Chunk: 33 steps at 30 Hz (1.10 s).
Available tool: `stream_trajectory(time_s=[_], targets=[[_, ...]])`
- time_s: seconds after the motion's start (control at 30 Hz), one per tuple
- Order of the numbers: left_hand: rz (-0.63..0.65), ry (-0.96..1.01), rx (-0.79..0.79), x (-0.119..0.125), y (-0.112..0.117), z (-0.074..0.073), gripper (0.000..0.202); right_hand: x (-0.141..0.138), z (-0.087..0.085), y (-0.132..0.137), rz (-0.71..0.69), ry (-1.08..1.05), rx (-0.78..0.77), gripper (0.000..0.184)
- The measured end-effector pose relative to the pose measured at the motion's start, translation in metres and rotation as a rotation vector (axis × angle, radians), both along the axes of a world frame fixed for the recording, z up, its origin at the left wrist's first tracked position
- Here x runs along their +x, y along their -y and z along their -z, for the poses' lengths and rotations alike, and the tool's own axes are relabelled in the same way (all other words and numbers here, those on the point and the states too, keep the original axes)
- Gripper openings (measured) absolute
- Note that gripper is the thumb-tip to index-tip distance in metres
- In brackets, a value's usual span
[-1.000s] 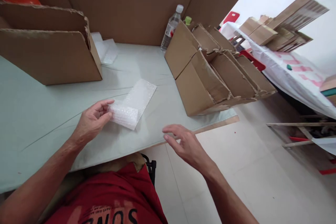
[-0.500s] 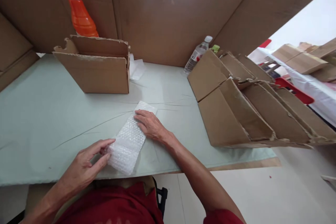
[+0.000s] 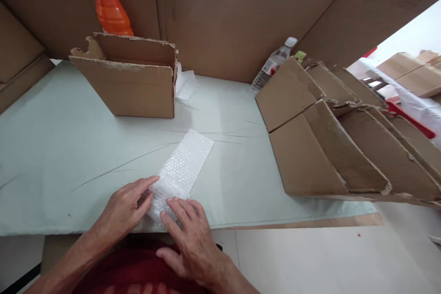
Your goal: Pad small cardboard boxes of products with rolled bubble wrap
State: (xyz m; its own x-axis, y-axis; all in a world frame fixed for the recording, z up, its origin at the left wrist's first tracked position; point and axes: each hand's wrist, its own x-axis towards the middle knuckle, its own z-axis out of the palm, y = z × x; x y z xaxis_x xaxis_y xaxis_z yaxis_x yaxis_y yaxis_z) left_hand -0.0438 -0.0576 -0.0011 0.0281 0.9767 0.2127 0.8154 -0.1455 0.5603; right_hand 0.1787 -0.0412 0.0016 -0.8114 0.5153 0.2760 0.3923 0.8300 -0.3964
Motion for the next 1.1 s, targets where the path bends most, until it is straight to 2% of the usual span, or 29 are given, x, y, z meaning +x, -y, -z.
stream_trajectory(time_s=[0.13,0.27,0.37,0.47,0.53,0.63,0.7,0.77,0.83,0.9,1.03,1.1], targets=[[0.009,0.001,0.010,-0.010,0.013,-0.014,0.038,-0.010,0.012,0.001,0.054,0.015,-0.013,0.038],[0.200,0.026,0.046,-0.020,0.030,-0.028,0.053,-0.010,0.006,-0.006,0.018,-0.132,-0.134,0.037],[0.289,0.037,0.014,-0.021,0.036,-0.026,0.053,-0.007,-0.001,-0.011,0.072,-0.265,-0.315,0.033],[0.213,0.093,0.007,-0.016,0.034,-0.015,0.041,-0.003,-0.005,-0.014,0.156,-0.290,-0.468,0.025],[0.136,0.122,0.005,-0.013,0.030,-0.009,0.035,0.001,-0.006,-0.013,0.220,-0.315,-0.393,0.025],[0.077,0.146,-0.035,-0.010,0.021,-0.004,0.036,0.006,-0.005,-0.010,0.290,-0.347,-0.094,0.033],[0.062,0.151,-0.088,-0.008,0.015,-0.004,0.038,0.006,-0.003,-0.009,0.224,-0.274,0.033,0.034],[0.040,0.133,-0.119,-0.008,0.011,-0.004,0.039,0.001,-0.001,-0.012,0.119,-0.151,0.071,0.033],[0.009,0.096,-0.071,-0.009,0.012,-0.006,0.037,-0.007,0.002,-0.017,0.067,-0.076,0.068,0.030],[0.012,0.058,0.020,-0.010,0.017,-0.009,0.039,-0.013,0.003,-0.024,0.068,-0.087,0.040,0.029],[0.133,0.092,0.085,-0.011,0.029,-0.016,0.044,-0.015,-0.002,-0.034,0.076,-0.180,-0.187,0.027],[0.129,0.137,0.062,-0.010,0.029,-0.015,0.044,-0.013,-0.005,-0.037,0.083,-0.193,-0.255,0.026]])
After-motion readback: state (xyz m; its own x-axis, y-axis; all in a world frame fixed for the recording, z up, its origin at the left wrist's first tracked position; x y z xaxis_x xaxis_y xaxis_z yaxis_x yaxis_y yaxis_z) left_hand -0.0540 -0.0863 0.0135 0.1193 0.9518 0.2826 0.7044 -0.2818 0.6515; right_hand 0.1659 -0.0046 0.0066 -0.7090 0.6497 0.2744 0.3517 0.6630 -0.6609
